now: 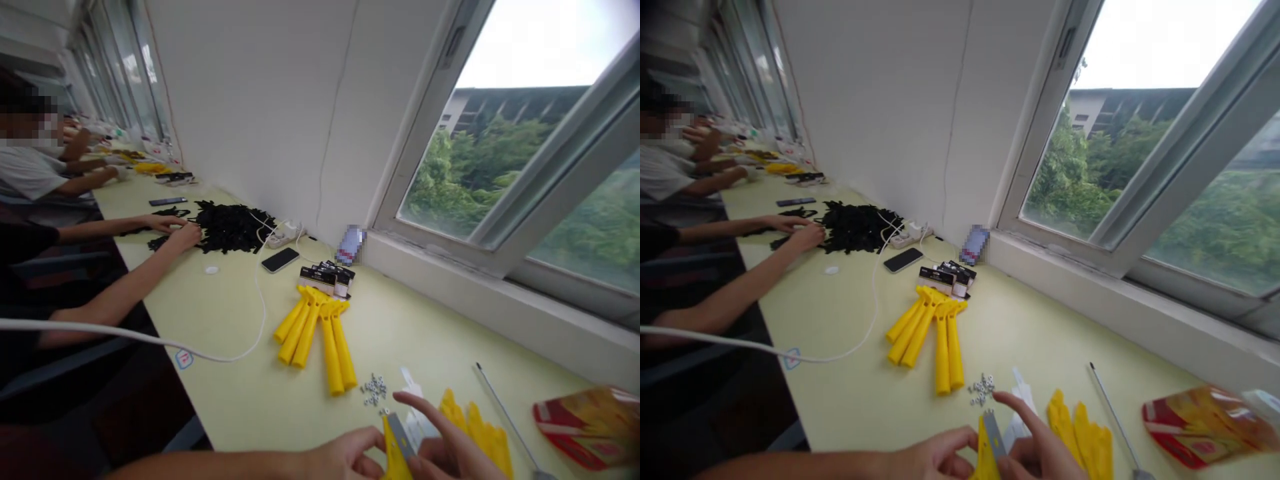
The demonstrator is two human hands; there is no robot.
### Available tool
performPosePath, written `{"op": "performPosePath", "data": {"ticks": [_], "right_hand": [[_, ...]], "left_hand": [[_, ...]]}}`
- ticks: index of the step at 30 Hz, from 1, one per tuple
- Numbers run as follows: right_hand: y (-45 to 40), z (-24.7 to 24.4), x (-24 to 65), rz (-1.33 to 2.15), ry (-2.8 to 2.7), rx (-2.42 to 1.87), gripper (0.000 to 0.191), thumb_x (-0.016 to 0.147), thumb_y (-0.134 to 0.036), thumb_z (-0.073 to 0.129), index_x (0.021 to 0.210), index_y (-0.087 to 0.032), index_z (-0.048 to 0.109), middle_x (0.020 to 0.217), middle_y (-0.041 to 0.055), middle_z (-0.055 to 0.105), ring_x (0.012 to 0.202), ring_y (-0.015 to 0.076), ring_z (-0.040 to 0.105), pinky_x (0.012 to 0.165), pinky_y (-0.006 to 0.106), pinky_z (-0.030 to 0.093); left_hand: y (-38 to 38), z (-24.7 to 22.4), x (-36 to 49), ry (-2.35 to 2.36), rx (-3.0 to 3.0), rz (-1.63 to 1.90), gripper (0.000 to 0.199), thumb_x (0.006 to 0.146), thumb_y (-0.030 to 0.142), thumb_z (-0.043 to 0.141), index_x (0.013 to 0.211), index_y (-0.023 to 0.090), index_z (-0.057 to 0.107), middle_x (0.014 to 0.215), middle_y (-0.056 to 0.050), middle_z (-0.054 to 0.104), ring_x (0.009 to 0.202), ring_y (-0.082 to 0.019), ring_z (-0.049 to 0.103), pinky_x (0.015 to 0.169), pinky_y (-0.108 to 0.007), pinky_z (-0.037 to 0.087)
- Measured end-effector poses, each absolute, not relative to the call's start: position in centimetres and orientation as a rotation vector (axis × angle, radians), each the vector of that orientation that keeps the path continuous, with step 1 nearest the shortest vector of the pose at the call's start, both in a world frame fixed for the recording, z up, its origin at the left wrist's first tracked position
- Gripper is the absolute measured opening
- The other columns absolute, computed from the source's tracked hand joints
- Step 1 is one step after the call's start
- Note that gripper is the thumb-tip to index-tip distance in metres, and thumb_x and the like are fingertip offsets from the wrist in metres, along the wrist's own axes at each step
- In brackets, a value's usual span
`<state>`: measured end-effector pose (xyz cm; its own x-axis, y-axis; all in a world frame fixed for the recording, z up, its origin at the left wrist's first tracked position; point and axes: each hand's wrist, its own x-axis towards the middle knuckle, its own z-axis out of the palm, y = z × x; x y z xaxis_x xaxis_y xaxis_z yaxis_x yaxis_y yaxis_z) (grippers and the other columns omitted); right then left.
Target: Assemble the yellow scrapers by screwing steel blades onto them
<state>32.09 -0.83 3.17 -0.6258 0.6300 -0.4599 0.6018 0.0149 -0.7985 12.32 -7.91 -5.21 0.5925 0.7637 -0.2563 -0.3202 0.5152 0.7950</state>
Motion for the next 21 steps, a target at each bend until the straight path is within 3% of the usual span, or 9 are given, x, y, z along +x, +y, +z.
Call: {"op": "performPosePath", "data": {"ticks": [4, 6, 10, 21], "right_hand": [[-3.0, 3.1, 30.1, 1.638, -2.073, -1.336, 0.071, 0.084, -0.043, 0.056, 0.146, -0.018, 0.031, 0.062, -0.0066, 0.043, 0.059, 0.0131, 0.037, 0.057, 0.026, 0.029], [-3.9, 3.1, 29.0, 1.56, -2.013, -1.346, 0.064, 0.085, -0.037, 0.056, 0.143, -0.019, 0.035, 0.062, -0.0065, 0.046, 0.059, 0.0127, 0.039, 0.055, 0.025, 0.03], [-4.1, 2.9, 27.6, 1.45, -1.912, -1.353, 0.056, 0.084, -0.029, 0.056, 0.136, -0.018, 0.04, 0.063, -0.0067, 0.05, 0.057, 0.0113, 0.041, 0.053, 0.024, 0.032], [-2.5, 3.2, 29.3, 1.393, -1.879, -1.372, 0.049, 0.08, -0.025, 0.061, 0.127, -0.018, 0.051, 0.064, -0.0052, 0.057, 0.056, 0.0109, 0.048, 0.051, 0.023, 0.037]], "left_hand": [[-8.9, -3.3, 9.6, 0.616, 0.804, 0.715, 0.074, 0.055, 0.054, 0.085, 0.109, 0.019, 0.051, 0.075, -0.001, 0.064, 0.05, -0.008, 0.053, 0.051, -0.019, 0.038], [-9.0, -2.0, 8.3, 0.605, 0.795, 0.627, 0.063, 0.066, 0.048, 0.08, 0.112, 0.021, 0.046, 0.079, -0.001, 0.064, 0.044, -0.008, 0.054, 0.049, -0.022, 0.041], [-7.9, -0.1, 6.5, 0.551, 0.776, 0.526, 0.051, 0.075, 0.04, 0.073, 0.112, 0.025, 0.041, 0.094, -0.002, 0.061, 0.041, -0.009, 0.057, 0.042, -0.022, 0.042], [-5.9, -0.3, 8.1, 0.597, 0.829, 0.519, 0.039, 0.084, 0.036, 0.062, 0.113, 0.026, 0.038, 0.094, -0.002, 0.057, 0.045, -0.012, 0.06, 0.034, -0.018, 0.042]]}}
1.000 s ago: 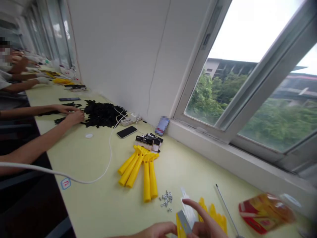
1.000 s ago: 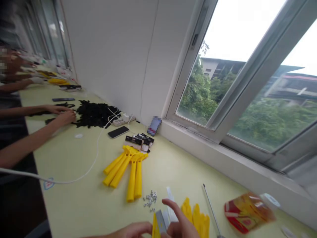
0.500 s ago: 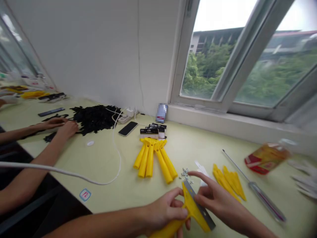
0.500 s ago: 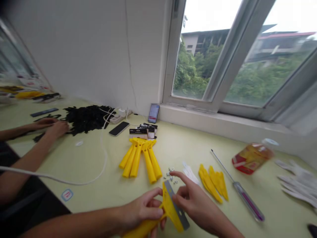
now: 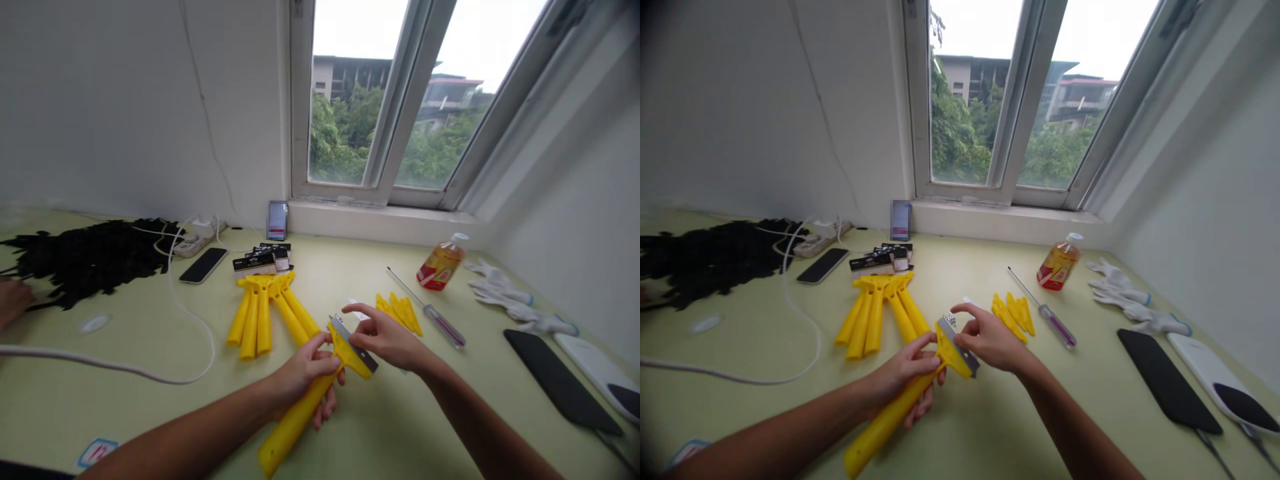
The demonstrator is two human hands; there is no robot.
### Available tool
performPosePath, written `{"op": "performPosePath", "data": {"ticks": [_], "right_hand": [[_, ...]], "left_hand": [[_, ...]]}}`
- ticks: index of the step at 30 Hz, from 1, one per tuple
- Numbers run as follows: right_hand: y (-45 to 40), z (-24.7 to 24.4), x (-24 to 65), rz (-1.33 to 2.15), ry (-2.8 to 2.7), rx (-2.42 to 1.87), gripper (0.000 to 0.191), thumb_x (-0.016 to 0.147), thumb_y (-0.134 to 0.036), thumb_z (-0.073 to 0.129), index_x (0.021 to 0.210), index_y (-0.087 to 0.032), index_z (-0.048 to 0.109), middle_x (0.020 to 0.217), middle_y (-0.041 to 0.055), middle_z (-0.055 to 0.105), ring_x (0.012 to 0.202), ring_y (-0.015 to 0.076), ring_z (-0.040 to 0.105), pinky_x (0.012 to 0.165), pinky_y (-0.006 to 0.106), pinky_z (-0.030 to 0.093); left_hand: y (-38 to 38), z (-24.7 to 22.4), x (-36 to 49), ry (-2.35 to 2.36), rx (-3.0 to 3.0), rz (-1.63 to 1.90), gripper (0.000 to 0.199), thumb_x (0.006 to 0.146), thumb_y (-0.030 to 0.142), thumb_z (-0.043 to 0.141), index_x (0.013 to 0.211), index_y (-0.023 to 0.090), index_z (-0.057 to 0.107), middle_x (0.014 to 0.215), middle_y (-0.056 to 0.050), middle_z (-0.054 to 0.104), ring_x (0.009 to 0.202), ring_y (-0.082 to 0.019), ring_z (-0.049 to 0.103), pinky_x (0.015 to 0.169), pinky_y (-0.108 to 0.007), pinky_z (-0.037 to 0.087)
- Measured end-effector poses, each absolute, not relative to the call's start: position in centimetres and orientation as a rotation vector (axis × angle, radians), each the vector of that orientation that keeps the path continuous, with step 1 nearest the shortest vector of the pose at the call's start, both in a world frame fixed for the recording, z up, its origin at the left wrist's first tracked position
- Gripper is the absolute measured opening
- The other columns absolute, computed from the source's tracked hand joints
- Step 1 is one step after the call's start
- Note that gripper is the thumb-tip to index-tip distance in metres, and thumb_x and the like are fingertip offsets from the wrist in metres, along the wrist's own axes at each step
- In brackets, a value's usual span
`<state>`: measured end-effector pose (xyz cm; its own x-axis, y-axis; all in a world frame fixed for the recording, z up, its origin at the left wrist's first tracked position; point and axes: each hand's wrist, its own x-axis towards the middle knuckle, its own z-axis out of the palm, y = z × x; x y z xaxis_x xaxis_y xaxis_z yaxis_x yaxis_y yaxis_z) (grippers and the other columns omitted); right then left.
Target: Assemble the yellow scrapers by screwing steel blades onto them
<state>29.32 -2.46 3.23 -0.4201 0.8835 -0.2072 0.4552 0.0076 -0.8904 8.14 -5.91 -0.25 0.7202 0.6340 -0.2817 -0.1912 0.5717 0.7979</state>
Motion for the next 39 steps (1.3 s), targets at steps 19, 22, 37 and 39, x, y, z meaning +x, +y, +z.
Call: {"op": "performPosePath", "data": {"ticks": [19, 22, 37, 39], "right_hand": [[-0.7, -1.0, 28.5, 0.22, -2.422, -1.405, 0.021, 0.092, -0.022, 0.054, 0.104, -0.02, 0.072, 0.096, 0.0085, 0.073, 0.093, 0.0226, 0.062, 0.085, 0.036, 0.046], [-0.8, -1.5, 28.6, 0.119, -2.446, -1.393, 0.022, 0.094, -0.023, 0.053, 0.105, -0.021, 0.071, 0.097, 0.0086, 0.072, 0.094, 0.0232, 0.059, 0.083, 0.036, 0.044], [-0.6, -2.5, 28.3, 0.036, -2.467, -1.448, 0.02, 0.094, -0.021, 0.052, 0.092, -0.019, 0.071, 0.091, 0.0081, 0.071, 0.086, 0.0214, 0.06, 0.076, 0.032, 0.04], [-0.6, -2.4, 28.3, 0.062, -2.444, -1.448, 0.021, 0.095, -0.021, 0.05, 0.092, -0.019, 0.071, 0.091, 0.0084, 0.071, 0.087, 0.0217, 0.061, 0.077, 0.033, 0.041]], "left_hand": [[-3.9, -0.1, 6.3, 0.81, 0.864, 0.936, 0.04, 0.084, 0.041, 0.063, 0.107, 0.025, 0.035, 0.089, 0.001, 0.057, 0.044, -0.009, 0.057, 0.031, -0.019, 0.043], [-3.8, -0.3, 6.2, 0.835, 0.862, 0.982, 0.042, 0.082, 0.044, 0.064, 0.105, 0.024, 0.034, 0.088, 0.002, 0.057, 0.044, -0.008, 0.056, 0.032, -0.018, 0.043], [-4.8, -0.5, 6.9, 0.829, 0.851, 0.915, 0.045, 0.081, 0.044, 0.065, 0.107, 0.026, 0.032, 0.087, 0.003, 0.055, 0.043, -0.01, 0.057, 0.03, -0.02, 0.044], [-4.8, -0.6, 6.8, 0.823, 0.849, 0.917, 0.044, 0.081, 0.044, 0.064, 0.107, 0.026, 0.033, 0.088, 0.002, 0.055, 0.044, -0.01, 0.058, 0.03, -0.02, 0.044]]}}
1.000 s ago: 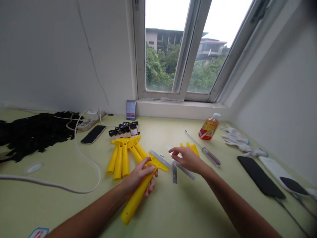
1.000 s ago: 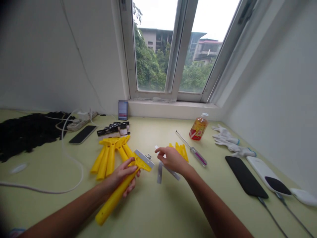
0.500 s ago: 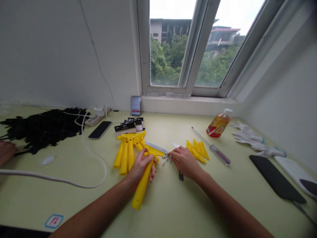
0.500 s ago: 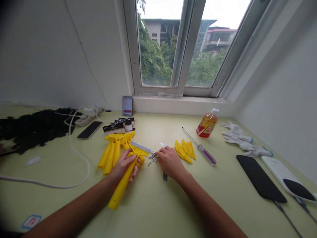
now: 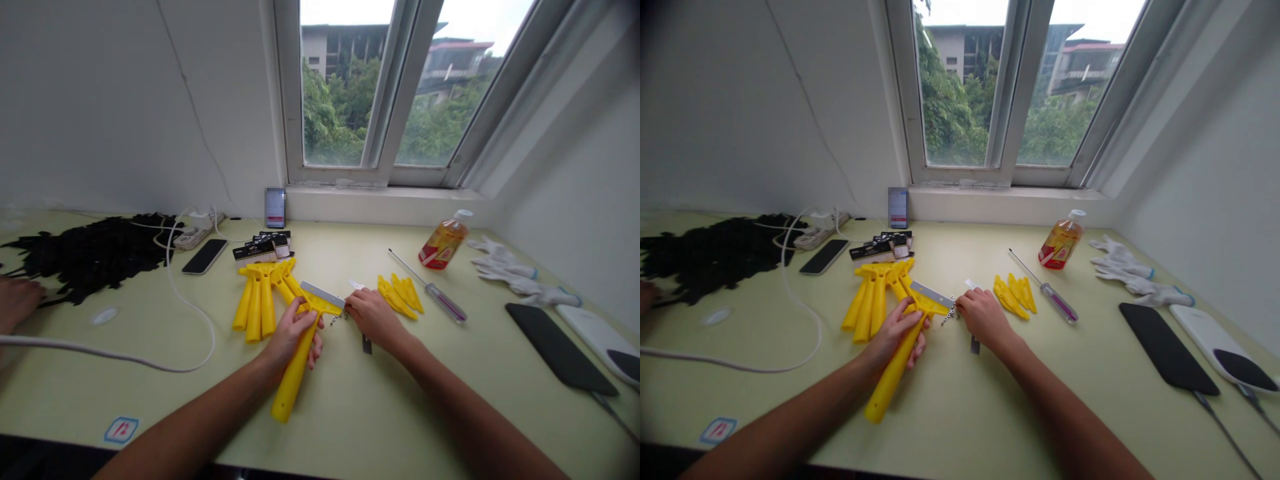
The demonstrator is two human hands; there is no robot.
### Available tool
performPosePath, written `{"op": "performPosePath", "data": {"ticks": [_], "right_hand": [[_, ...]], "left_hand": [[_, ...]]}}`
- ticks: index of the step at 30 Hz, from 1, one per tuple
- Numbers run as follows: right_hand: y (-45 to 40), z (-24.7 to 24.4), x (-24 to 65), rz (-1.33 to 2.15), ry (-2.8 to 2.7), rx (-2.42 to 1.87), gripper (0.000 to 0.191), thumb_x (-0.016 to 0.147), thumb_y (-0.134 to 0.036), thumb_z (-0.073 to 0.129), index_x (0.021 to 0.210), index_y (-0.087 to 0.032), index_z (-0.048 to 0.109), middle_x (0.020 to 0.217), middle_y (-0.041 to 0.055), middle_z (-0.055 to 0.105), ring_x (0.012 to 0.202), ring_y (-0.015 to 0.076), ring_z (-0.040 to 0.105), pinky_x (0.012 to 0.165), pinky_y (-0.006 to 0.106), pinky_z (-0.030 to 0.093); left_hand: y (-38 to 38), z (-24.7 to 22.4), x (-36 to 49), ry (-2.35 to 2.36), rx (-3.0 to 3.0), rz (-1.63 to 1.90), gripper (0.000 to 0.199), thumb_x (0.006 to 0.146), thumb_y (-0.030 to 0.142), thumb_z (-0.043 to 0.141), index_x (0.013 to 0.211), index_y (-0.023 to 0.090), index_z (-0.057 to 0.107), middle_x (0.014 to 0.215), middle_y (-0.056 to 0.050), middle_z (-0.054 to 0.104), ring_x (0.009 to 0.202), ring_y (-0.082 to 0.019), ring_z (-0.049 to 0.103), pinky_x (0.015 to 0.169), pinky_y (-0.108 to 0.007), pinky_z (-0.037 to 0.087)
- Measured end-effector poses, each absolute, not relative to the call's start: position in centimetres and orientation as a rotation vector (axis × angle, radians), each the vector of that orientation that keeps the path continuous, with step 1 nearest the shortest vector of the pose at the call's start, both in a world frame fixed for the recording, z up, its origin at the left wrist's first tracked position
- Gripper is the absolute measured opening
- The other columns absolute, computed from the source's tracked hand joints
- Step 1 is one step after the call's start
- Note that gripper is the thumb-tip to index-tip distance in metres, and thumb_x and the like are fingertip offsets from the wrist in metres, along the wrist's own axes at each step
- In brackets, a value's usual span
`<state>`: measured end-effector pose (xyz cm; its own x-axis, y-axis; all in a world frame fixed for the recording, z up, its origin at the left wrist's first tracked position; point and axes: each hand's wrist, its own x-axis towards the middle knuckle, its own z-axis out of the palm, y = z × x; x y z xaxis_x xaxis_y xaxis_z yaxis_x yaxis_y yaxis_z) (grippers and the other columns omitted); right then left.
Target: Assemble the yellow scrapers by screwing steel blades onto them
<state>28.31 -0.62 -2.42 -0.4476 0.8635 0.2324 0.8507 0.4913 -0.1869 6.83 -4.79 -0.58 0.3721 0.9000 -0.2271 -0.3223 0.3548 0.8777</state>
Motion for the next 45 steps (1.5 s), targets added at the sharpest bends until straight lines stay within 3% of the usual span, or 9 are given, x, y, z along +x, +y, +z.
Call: {"op": "performPosePath", "data": {"ticks": [4, 9, 12, 18, 26, 32, 36, 42, 45], "right_hand": [[-0.9, -1.7, 28.7, 0.282, -2.21, -1.407, 0.024, 0.096, -0.024, 0.045, 0.096, -0.018, 0.069, 0.094, 0.009, 0.071, 0.089, 0.0212, 0.062, 0.081, 0.035, 0.044], [-1.8, 0.0, 28.7, 0.844, -1.802, -1.287, 0.028, 0.094, -0.04, 0.049, 0.099, -0.018, 0.066, 0.087, 0.0052, 0.07, 0.079, 0.0173, 0.064, 0.072, 0.03, 0.048], [-2.4, 0.4, 28.3, 1.021, -1.762, -1.195, 0.025, 0.09, -0.038, 0.056, 0.102, -0.018, 0.066, 0.088, 0.004, 0.069, 0.08, 0.0166, 0.063, 0.071, 0.029, 0.048], [-3.0, 0.4, 27.5, 1.127, -1.779, -1.197, 0.022, 0.084, -0.03, 0.06, 0.102, -0.019, 0.064, 0.071, -0.0024, 0.058, 0.061, 0.0112, 0.051, 0.058, 0.026, 0.043], [-3.9, 0.6, 26.8, 1.241, -1.81, -1.158, 0.024, 0.086, -0.031, 0.059, 0.106, -0.018, 0.06, 0.068, -0.0041, 0.053, 0.06, 0.0103, 0.049, 0.055, 0.024, 0.04], [-4.7, 0.6, 26.2, 1.388, -1.784, -1.044, 0.028, 0.088, -0.037, 0.06, 0.11, -0.019, 0.057, 0.069, -0.0043, 0.051, 0.062, 0.0104, 0.049, 0.057, 0.024, 0.041], [-4.8, 0.8, 26.1, 1.479, -1.728, -1.001, 0.03, 0.087, -0.038, 0.062, 0.109, -0.019, 0.056, 0.068, -0.0051, 0.049, 0.062, 0.0104, 0.048, 0.057, 0.024, 0.041], [-4.4, 0.7, 26.6, 1.46, -1.729, -1.001, 0.029, 0.088, -0.034, 0.061, 0.112, -0.019, 0.056, 0.072, -0.0044, 0.05, 0.063, 0.0097, 0.048, 0.06, 0.025, 0.041], [-4.5, 0.4, 26.5, 1.474, -1.742, -0.982, 0.028, 0.088, -0.032, 0.061, 0.112, -0.019, 0.056, 0.07, -0.0051, 0.048, 0.062, 0.0096, 0.047, 0.058, 0.024, 0.04]], "left_hand": [[-4.9, -0.5, 6.8, 0.805, 0.834, 0.893, 0.042, 0.081, 0.043, 0.062, 0.108, 0.026, 0.034, 0.088, 0.002, 0.055, 0.044, -0.01, 0.058, 0.029, -0.02, 0.043], [-5.4, -0.4, 6.9, 0.757, 0.851, 0.835, 0.038, 0.085, 0.04, 0.059, 0.11, 0.026, 0.035, 0.089, 0.002, 0.053, 0.043, -0.01, 0.058, 0.029, -0.02, 0.043], [-5.8, -0.7, 7.2, 0.724, 0.87, 0.788, 0.036, 0.086, 0.039, 0.058, 0.111, 0.027, 0.035, 0.089, 0.002, 0.054, 0.041, -0.011, 0.058, 0.028, -0.021, 0.043], [-6.2, -1.1, 7.5, 0.689, 0.895, 0.754, 0.036, 0.086, 0.04, 0.059, 0.11, 0.027, 0.034, 0.089, 0.001, 0.055, 0.041, -0.012, 0.059, 0.028, -0.021, 0.044], [-6.4, -1.1, 7.6, 0.765, 0.888, 0.727, 0.04, 0.085, 0.044, 0.06, 0.113, 0.025, 0.037, 0.069, 0.006, 0.055, 0.039, -0.014, 0.058, 0.029, -0.02, 0.043], [-6.4, -1.5, 7.8, 0.845, 0.866, 0.688, 0.04, 0.085, 0.056, 0.058, 0.082, 0.017, 0.048, 0.047, 0.002, 0.052, 0.035, -0.016, 0.056, 0.029, -0.019, 0.04], [-6.5, -1.5, 7.9, 0.873, 0.875, 0.67, 0.045, 0.085, 0.056, 0.058, 0.07, 0.014, 0.052, 0.044, 0.0, 0.052, 0.034, -0.015, 0.056, 0.03, -0.019, 0.039], [-6.9, -1.1, 8.4, 0.908, 0.789, 0.736, 0.04, 0.08, 0.053, 0.065, 0.088, 0.016, 0.052, 0.061, 0.001, 0.061, 0.039, -0.014, 0.058, 0.031, -0.021, 0.043], [-6.8, -1.0, 8.5, 0.965, 0.823, 0.721, 0.039, 0.081, 0.054, 0.062, 0.083, 0.017, 0.051, 0.045, 0.004, 0.053, 0.029, -0.011, 0.045, 0.027, -0.019, 0.036]]}}
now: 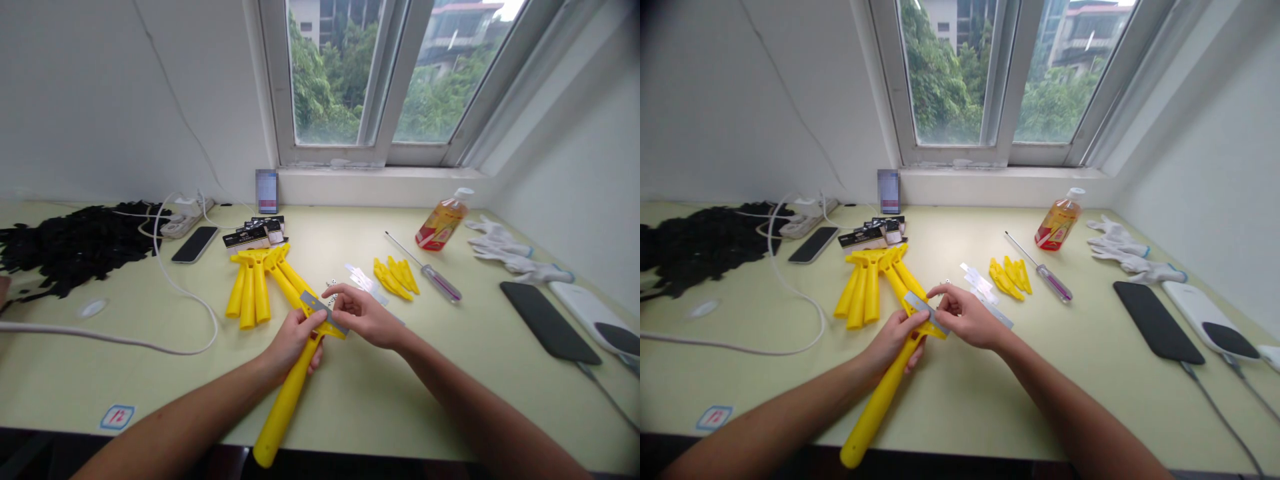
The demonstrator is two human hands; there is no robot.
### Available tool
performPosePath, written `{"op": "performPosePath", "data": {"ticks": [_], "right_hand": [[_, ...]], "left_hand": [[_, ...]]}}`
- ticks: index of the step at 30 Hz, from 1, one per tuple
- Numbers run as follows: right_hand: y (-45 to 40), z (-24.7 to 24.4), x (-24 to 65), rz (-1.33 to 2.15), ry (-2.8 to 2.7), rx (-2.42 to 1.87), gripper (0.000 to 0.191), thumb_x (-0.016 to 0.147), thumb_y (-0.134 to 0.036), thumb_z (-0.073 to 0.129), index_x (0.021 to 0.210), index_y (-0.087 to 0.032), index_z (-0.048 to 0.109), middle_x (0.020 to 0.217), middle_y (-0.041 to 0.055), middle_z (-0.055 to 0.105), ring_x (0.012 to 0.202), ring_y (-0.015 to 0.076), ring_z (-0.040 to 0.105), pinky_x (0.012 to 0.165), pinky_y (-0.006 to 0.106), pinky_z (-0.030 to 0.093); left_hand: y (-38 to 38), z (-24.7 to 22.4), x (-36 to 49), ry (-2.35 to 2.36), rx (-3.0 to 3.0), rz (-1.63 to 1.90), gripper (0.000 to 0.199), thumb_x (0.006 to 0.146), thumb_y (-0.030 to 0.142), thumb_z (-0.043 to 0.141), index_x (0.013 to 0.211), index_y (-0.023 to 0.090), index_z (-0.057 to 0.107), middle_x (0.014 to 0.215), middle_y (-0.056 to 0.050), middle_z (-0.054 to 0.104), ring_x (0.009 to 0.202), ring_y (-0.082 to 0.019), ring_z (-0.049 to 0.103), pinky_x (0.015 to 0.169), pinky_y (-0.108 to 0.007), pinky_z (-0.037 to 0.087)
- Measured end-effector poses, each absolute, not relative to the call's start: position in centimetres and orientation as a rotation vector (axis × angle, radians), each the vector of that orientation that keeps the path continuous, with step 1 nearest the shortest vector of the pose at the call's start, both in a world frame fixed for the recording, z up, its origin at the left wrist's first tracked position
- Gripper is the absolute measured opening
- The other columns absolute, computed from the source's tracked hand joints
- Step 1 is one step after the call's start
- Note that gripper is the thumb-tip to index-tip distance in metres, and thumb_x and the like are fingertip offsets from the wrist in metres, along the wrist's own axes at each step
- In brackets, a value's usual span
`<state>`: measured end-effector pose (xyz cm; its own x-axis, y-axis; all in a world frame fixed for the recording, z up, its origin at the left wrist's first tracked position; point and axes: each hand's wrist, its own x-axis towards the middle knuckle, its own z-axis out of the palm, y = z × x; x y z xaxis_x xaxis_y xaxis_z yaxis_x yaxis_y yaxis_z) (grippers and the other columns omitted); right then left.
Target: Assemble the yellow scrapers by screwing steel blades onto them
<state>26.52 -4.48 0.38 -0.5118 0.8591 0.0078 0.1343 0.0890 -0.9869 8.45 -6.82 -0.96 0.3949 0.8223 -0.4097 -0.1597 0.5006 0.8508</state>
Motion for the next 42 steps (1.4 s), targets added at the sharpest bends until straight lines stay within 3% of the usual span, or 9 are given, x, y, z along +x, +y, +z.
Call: {"op": "performPosePath", "data": {"ticks": [2, 5, 8, 12, 16, 25, 33, 38, 42], "right_hand": [[-4.6, 0.2, 26.4, 1.473, -1.758, -0.971, 0.027, 0.089, -0.033, 0.06, 0.112, -0.019, 0.056, 0.07, -0.0051, 0.048, 0.062, 0.0098, 0.047, 0.057, 0.024, 0.04], [-4.2, 0.4, 26.8, 1.355, -1.847, -1.004, 0.028, 0.09, -0.034, 0.058, 0.115, -0.021, 0.057, 0.076, -0.0023, 0.055, 0.068, 0.0118, 0.053, 0.061, 0.025, 0.044], [-3.0, 1.0, 28.9, 0.985, -1.965, -1.125, 0.027, 0.092, -0.035, 0.055, 0.114, -0.022, 0.059, 0.087, 0.0022, 0.063, 0.079, 0.0154, 0.059, 0.069, 0.029, 0.047], [-1.0, 1.1, 33.9, 0.372, -1.963, -1.46, 0.023, 0.091, -0.032, 0.052, 0.105, -0.018, 0.064, 0.09, 0.0063, 0.067, 0.081, 0.0186, 0.062, 0.077, 0.033, 0.047], [-0.1, 0.0, 37.3, 0.161, -2.106, -1.774, 0.026, 0.088, -0.035, 0.053, 0.103, -0.018, 0.066, 0.102, 0.01, 0.069, 0.09, 0.024, 0.064, 0.082, 0.037, 0.047], [0.0, -0.8, 37.3, 0.116, -2.167, -1.936, 0.029, 0.09, -0.03, 0.047, 0.106, -0.018, 0.067, 0.1, 0.0099, 0.072, 0.083, 0.022, 0.067, 0.075, 0.031, 0.048], [-0.3, 0.1, 38.2, -0.015, -2.083, -1.883, 0.038, 0.089, -0.023, 0.04, 0.121, -0.015, 0.061, 0.099, 0.0126, 0.071, 0.078, 0.0233, 0.066, 0.072, 0.035, 0.049], [-0.6, 1.2, 37.9, 0.287, -1.942, -1.691, 0.054, 0.084, -0.025, 0.05, 0.136, -0.015, 0.048, 0.084, 0.0058, 0.067, 0.07, 0.0188, 0.064, 0.068, 0.032, 0.052], [-1.0, 1.8, 36.9, 0.686, -1.849, -1.59, 0.045, 0.078, -0.028, 0.058, 0.122, -0.018, 0.059, 0.095, 0.0074, 0.069, 0.08, 0.0203, 0.067, 0.071, 0.033, 0.055]], "left_hand": [[-6.7, -0.9, 8.3, 0.976, 0.877, 0.69, 0.039, 0.083, 0.055, 0.059, 0.079, 0.017, 0.051, 0.034, 0.004, 0.045, 0.025, -0.01, 0.039, 0.026, -0.018, 0.032], [-6.5, -0.8, 8.1, 0.975, 0.918, 0.688, 0.04, 0.084, 0.056, 0.056, 0.078, 0.016, 0.053, 0.033, 0.003, 0.045, 0.024, -0.011, 0.037, 0.026, -0.019, 0.031], [-6.6, -0.7, 7.9, 0.979, 0.925, 0.69, 0.042, 0.084, 0.057, 0.056, 0.079, 0.016, 0.054, 0.033, 0.004, 0.045, 0.025, -0.01, 0.036, 0.027, -0.019, 0.031], [-6.6, -0.9, 7.9, 0.974, 0.909, 0.698, 0.042, 0.082, 0.058, 0.057, 0.08, 0.016, 0.054, 0.033, 0.004, 0.044, 0.025, -0.01, 0.034, 0.027, -0.019, 0.03], [-6.3, -1.0, 7.9, 0.975, 0.882, 0.731, 0.042, 0.081, 0.058, 0.059, 0.078, 0.017, 0.052, 0.033, 0.004, 0.044, 0.025, -0.01, 0.034, 0.027, -0.019, 0.029], [-6.2, -1.2, 7.9, 0.942, 0.86, 0.71, 0.041, 0.082, 0.058, 0.058, 0.082, 0.017, 0.053, 0.034, 0.004, 0.044, 0.026, -0.01, 0.035, 0.027, -0.018, 0.029], [-6.5, -1.3, 7.9, 0.915, 0.863, 0.659, 0.041, 0.084, 0.057, 0.057, 0.089, 0.017, 0.052, 0.037, 0.005, 0.045, 0.028, -0.01, 0.037, 0.028, -0.018, 0.033], [-6.6, -1.1, 7.9, 0.899, 0.872, 0.588, 0.041, 0.084, 0.059, 0.056, 0.088, 0.018, 0.05, 0.036, 0.005, 0.045, 0.027, -0.01, 0.037, 0.028, -0.018, 0.032], [-6.6, -0.8, 7.9, 0.892, 0.854, 0.563, 0.042, 0.082, 0.06, 0.058, 0.084, 0.019, 0.048, 0.037, 0.007, 0.043, 0.026, -0.01, 0.037, 0.028, -0.018, 0.032]]}}
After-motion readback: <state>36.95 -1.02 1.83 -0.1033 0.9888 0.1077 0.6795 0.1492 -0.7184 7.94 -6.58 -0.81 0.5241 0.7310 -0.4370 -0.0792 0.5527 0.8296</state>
